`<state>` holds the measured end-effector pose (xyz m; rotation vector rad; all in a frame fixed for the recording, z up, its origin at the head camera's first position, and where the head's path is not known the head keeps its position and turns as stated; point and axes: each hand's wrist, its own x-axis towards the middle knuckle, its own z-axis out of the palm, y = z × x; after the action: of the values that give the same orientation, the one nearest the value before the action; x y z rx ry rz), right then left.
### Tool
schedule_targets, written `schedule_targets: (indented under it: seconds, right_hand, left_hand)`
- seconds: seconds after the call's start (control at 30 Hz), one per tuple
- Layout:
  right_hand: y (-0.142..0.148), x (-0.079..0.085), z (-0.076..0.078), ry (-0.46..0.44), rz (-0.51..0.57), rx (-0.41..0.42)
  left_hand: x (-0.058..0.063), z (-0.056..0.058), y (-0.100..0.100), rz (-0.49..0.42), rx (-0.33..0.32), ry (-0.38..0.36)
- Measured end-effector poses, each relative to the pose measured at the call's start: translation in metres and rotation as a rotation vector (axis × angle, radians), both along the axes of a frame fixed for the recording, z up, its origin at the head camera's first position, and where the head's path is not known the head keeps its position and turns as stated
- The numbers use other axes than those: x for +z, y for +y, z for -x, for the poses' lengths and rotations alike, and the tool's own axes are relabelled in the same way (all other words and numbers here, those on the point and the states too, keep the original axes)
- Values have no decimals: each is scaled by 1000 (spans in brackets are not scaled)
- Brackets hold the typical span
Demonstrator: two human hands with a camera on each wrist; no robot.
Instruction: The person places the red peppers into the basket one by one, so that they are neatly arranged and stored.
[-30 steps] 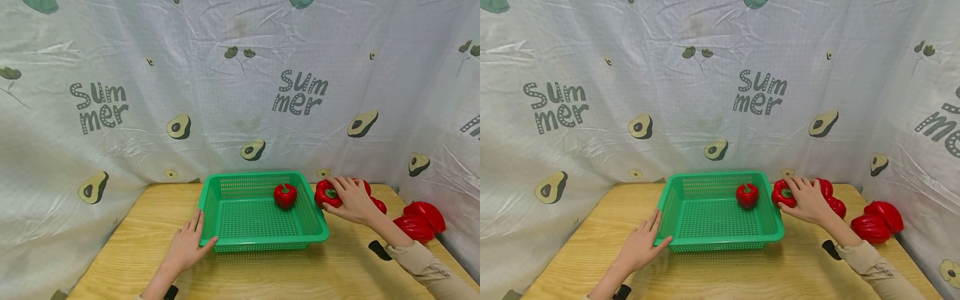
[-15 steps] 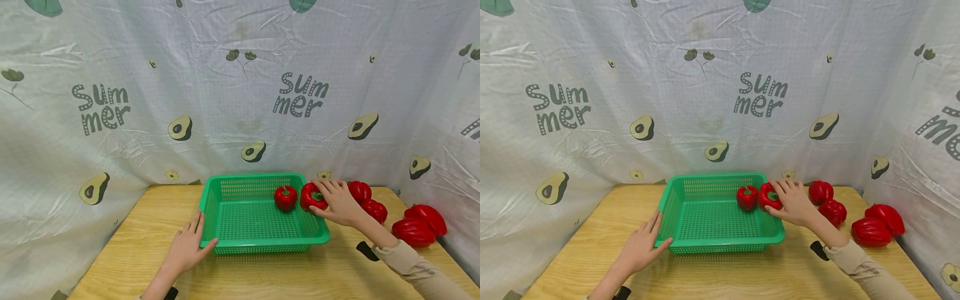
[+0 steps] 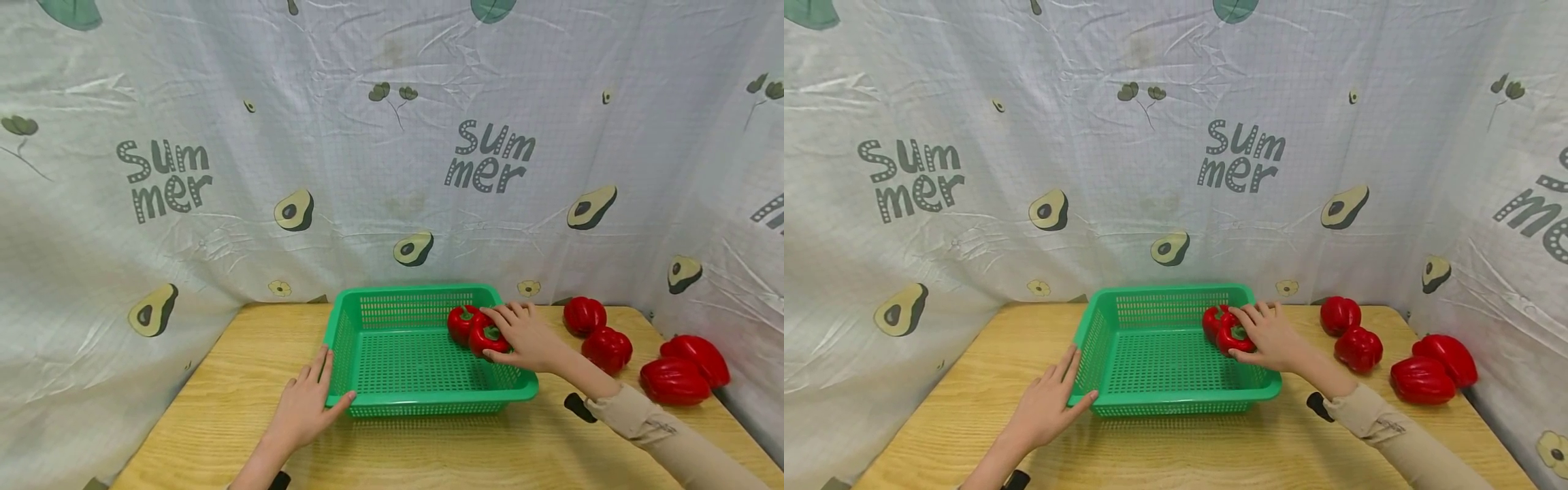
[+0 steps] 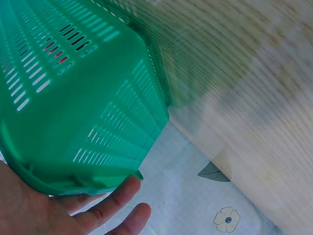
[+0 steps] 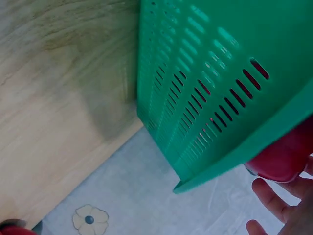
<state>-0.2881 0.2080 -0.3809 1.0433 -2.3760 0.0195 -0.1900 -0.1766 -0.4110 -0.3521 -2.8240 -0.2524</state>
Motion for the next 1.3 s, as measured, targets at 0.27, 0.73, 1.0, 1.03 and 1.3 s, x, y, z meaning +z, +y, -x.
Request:
schedule_targets:
  seconds: [0.27,0.73,1.0,1.03,1.3]
  right_hand:
    - [-7,-6,6,-47,-152,-32]
    - [-15,-13,8,-198,-235,-69]
    - [-19,-13,6,-300,-253,-80]
    - [-19,-13,5,-306,-252,-82]
    - [-19,-13,4,-290,-242,-76]
  left_hand:
    - [-1,0,0,-11,0,-16]
    - [0,-2,1,-25,-26,48]
    - [-1,0,0,-23,-8,-13]
    - [-1,1,0,-19,-6,-16]
    - [0,0,0,-15,-2,-2]
